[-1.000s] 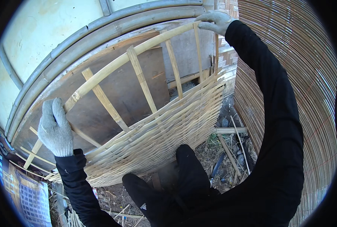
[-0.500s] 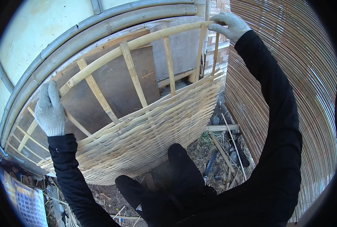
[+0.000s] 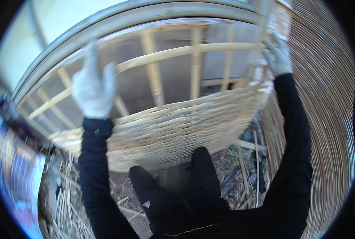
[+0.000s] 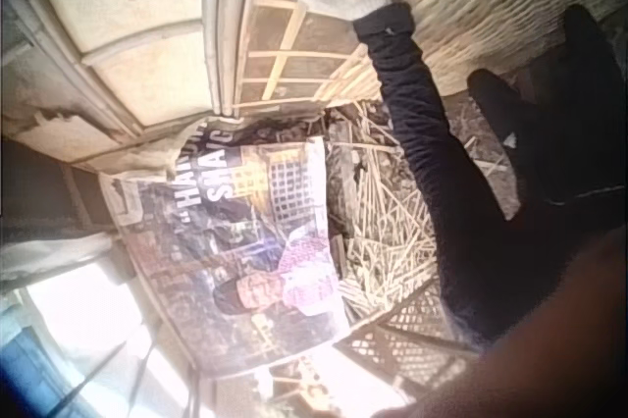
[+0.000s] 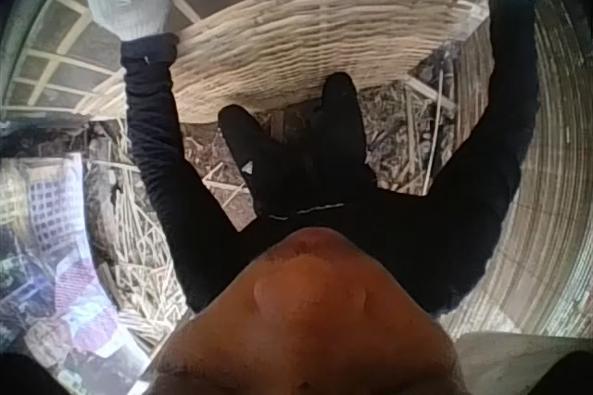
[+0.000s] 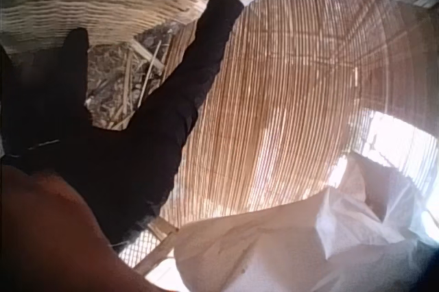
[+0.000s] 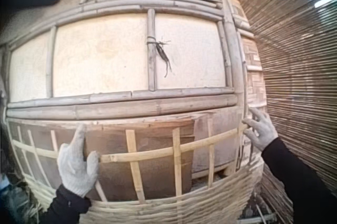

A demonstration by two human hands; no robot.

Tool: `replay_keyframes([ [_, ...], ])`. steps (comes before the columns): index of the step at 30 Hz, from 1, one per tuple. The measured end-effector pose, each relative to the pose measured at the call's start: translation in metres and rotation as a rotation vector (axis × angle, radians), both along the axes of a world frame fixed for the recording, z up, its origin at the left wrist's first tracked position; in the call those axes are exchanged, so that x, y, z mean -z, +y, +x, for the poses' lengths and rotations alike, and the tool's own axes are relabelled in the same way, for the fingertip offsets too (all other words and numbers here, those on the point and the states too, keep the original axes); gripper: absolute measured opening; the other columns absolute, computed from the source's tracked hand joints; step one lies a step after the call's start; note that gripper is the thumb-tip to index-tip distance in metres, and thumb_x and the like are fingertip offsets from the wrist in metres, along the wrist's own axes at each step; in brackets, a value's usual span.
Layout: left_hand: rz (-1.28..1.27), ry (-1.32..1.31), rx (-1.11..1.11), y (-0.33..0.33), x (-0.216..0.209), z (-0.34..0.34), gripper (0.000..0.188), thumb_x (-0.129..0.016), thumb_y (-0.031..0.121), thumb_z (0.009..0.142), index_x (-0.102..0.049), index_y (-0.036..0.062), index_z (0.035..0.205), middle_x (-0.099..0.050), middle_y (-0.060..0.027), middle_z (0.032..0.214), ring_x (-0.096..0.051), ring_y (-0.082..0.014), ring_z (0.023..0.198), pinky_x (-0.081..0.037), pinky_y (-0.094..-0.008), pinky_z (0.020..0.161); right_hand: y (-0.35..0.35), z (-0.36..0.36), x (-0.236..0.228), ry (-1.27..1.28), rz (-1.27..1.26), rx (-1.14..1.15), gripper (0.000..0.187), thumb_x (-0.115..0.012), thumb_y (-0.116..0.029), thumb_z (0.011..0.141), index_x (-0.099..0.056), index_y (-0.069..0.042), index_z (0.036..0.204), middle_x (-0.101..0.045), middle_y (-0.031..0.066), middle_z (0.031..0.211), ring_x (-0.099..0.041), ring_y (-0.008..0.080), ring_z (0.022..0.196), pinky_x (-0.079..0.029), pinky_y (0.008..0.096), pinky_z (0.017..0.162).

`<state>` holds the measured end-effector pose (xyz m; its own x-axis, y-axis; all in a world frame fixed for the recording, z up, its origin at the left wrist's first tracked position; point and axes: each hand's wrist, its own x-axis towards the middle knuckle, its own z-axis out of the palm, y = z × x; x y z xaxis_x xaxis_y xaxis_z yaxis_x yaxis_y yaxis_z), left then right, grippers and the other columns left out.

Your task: Assembling and securing a woven bamboo mat by attaching bamboo strips.

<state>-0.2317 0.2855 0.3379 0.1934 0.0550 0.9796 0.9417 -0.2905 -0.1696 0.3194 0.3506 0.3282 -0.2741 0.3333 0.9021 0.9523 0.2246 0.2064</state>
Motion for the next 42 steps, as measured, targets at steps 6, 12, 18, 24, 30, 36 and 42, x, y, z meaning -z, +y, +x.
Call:
replay_keyframes([
  [6, -0.062, -0.074, 0.041, 0.008, 0.009, 0.014, 0.064, -0.072, 0.028, 0.089, -0.054, 0.0092, 0.148, -0.065, -0.0093, 0.073, -0.061, -0.0296, 0.061, -0.046, -0.0424, 0.067, 0.026, 0.052, 0.030, -0.018, -0.032, -0.014, 0.040, -0.066, -0.017, 0.098, -0.065, -0.009, 0.137, -0.045, 0.0162, 0.159, -0.046, 0.0338, 0.143, -0.040, 0.0435, 0.113],
  [12, -0.198, -0.058, 0.063, -0.020, 0.011, -0.007, 0.062, -0.072, 0.028, 0.088, -0.052, 0.0082, 0.143, -0.066, -0.0100, 0.082, -0.064, -0.0306, 0.076, -0.048, -0.0433, 0.077, 0.051, 0.058, 0.038, -0.127, 0.003, -0.004, 0.038, -0.059, -0.018, 0.103, -0.061, -0.007, 0.140, -0.044, 0.0198, 0.158, -0.042, 0.0366, 0.146, -0.038, 0.0467, 0.116],
  [18, 0.467, -0.185, -0.016, -0.060, 0.011, -0.110, 0.047, -0.070, 0.006, 0.085, -0.059, -0.0012, 0.130, -0.065, -0.0144, 0.121, -0.063, -0.0298, 0.110, -0.049, -0.0412, 0.099, 0.041, 0.073, 0.042, -0.130, 0.009, 0.051, 0.037, -0.059, -0.015, 0.103, -0.061, -0.006, 0.139, -0.044, 0.0192, 0.158, -0.044, 0.0363, 0.145, -0.040, 0.0461, 0.114],
  [24, -0.092, -0.880, -0.289, -0.060, 0.035, -0.379, 0.062, -0.052, 0.052, 0.098, -0.068, -0.0037, 0.120, -0.071, -0.0206, 0.109, -0.068, -0.0325, 0.106, -0.049, -0.0412, 0.098, 0.056, 0.051, 0.048, 0.005, 0.026, -0.094, 0.035, -0.053, -0.014, 0.105, -0.062, -0.003, 0.136, -0.041, 0.0179, 0.160, -0.041, 0.0345, 0.147, -0.039, 0.0445, 0.116],
  [30, -0.170, -1.064, -0.055, -0.035, 0.041, -0.314, 0.048, -0.047, 0.042, 0.106, -0.063, -0.0027, 0.098, -0.064, -0.0138, 0.086, -0.062, -0.0227, 0.077, -0.048, -0.0393, 0.075, 0.058, 0.063, 0.026, 0.612, 0.164, -0.305, 0.054, -0.059, -0.031, 0.103, -0.050, 0.000, 0.147, -0.042, 0.0265, 0.154, -0.042, 0.0338, 0.145, -0.037, 0.0449, 0.116],
  [36, -0.128, -0.785, -0.289, -0.034, 0.059, -0.338, 0.030, -0.047, 0.028, 0.106, -0.059, 0.0005, 0.111, -0.063, -0.0203, 0.100, -0.062, -0.0353, 0.092, -0.048, -0.0435, 0.081, 0.120, 0.141, 0.063, 1.236, -0.355, -0.763, 0.059, -0.050, -0.037, 0.108, -0.038, -0.002, 0.153, -0.052, 0.0147, 0.150, -0.050, 0.0281, 0.138, -0.041, 0.0444, 0.112],
  [42, -0.105, -0.679, -0.428, -0.034, 0.057, -0.344, 0.026, -0.056, 0.014, 0.097, -0.056, 0.0006, 0.119, -0.063, -0.0235, 0.109, -0.062, -0.0425, 0.100, -0.049, -0.0494, 0.085, 0.098, 0.090, 0.060, 1.568, -0.217, -0.780, 0.052, -0.039, -0.037, 0.110, -0.044, -0.003, 0.149, -0.053, 0.0113, 0.148, -0.051, 0.0259, 0.136, -0.043, 0.0435, 0.111],
])
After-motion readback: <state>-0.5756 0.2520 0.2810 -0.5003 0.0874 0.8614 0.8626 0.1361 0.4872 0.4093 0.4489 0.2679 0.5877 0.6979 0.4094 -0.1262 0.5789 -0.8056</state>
